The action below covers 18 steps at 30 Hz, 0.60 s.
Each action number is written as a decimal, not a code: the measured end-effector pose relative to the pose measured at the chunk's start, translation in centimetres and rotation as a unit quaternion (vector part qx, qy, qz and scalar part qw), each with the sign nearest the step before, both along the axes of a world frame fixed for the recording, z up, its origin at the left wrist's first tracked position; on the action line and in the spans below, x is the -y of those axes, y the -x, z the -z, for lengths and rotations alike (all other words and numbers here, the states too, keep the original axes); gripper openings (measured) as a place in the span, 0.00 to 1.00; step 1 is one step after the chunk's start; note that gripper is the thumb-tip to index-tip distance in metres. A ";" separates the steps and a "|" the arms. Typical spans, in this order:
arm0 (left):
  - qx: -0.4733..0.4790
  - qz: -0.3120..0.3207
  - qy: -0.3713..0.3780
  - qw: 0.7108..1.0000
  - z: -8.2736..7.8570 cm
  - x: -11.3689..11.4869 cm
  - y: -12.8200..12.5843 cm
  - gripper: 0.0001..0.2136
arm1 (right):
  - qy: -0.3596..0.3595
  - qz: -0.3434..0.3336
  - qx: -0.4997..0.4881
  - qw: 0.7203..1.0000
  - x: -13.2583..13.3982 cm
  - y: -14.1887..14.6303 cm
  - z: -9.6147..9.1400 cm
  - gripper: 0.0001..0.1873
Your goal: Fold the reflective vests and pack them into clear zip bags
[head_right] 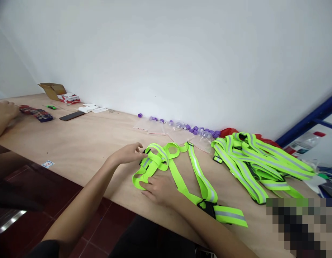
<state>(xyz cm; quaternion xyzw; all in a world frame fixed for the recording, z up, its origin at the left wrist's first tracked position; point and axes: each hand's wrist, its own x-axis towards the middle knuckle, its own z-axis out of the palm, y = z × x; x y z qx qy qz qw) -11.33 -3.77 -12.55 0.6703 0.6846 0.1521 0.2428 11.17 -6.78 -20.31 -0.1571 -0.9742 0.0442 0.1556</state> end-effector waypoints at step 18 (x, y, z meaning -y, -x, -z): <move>-0.033 -0.010 -0.084 0.996 2.1 0.5 -2.6 0.05 | -0.001 0.006 -0.006 1.000 0.1 0.1 0.6 0.16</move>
